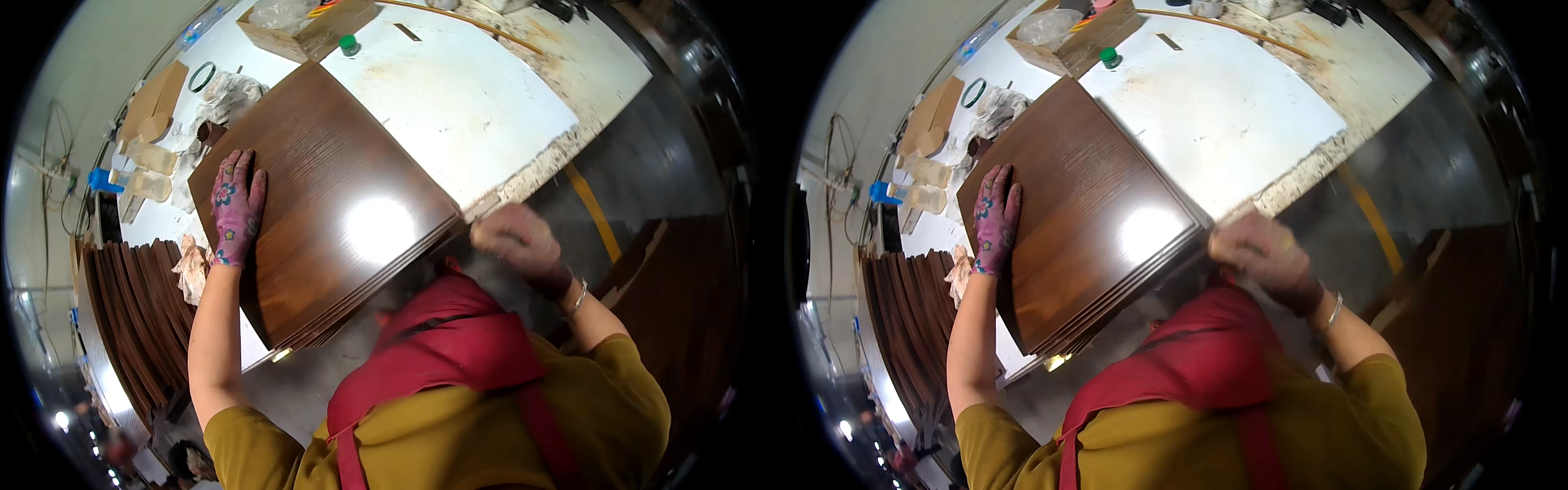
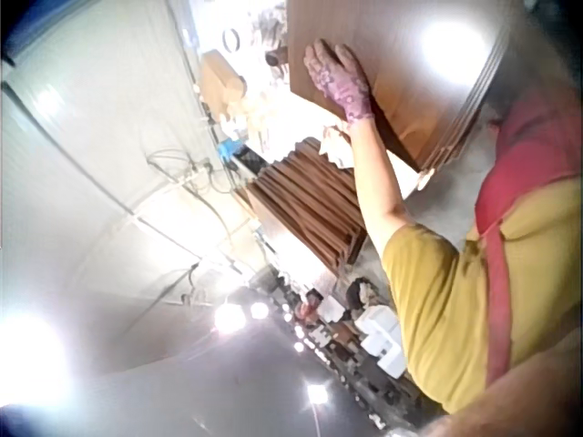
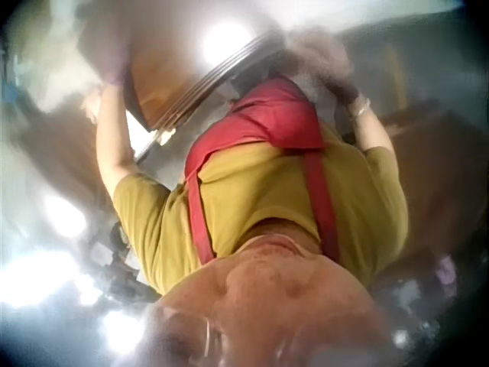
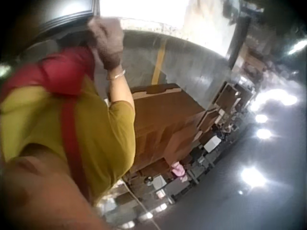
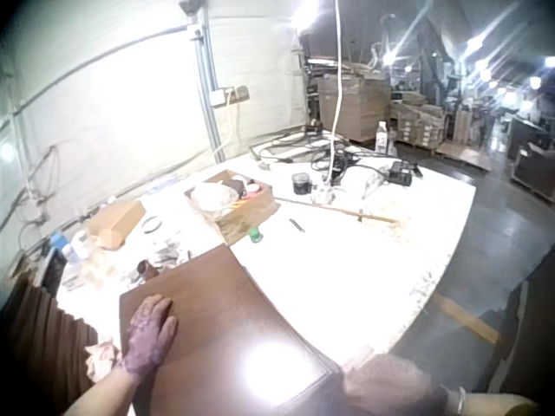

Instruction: The person applies a liquid from a bottle onto wood-grain panels and rubs the surfaces with a cloth, handling them one at a time and stacking them after each side is finished.

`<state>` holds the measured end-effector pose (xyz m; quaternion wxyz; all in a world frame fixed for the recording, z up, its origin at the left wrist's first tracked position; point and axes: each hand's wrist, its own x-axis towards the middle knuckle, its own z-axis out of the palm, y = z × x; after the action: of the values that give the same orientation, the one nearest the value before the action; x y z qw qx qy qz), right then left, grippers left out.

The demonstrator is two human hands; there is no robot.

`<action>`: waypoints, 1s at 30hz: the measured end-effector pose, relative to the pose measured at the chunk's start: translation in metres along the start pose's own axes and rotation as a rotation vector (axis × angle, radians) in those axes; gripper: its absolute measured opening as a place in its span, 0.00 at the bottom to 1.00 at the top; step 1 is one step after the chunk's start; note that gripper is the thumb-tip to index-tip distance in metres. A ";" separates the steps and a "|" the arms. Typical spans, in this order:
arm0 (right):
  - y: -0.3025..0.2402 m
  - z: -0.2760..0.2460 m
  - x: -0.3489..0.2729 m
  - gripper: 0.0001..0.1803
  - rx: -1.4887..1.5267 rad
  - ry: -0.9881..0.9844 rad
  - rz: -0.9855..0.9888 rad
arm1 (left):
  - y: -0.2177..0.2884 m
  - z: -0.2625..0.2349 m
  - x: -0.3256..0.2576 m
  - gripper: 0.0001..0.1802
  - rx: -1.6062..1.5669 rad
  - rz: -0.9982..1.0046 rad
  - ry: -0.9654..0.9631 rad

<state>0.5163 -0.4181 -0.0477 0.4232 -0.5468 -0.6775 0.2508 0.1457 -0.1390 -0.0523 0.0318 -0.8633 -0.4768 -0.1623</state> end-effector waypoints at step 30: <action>-0.096 0.254 0.003 0.18 -0.526 0.420 -0.286 | -0.033 -0.025 -0.057 0.26 -0.162 0.298 -0.019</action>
<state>0.2498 -0.4106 -0.1006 0.4287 -0.5763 -0.6868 -0.1114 0.0844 -0.1727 -0.0496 -0.0186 -0.9257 -0.3291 -0.1855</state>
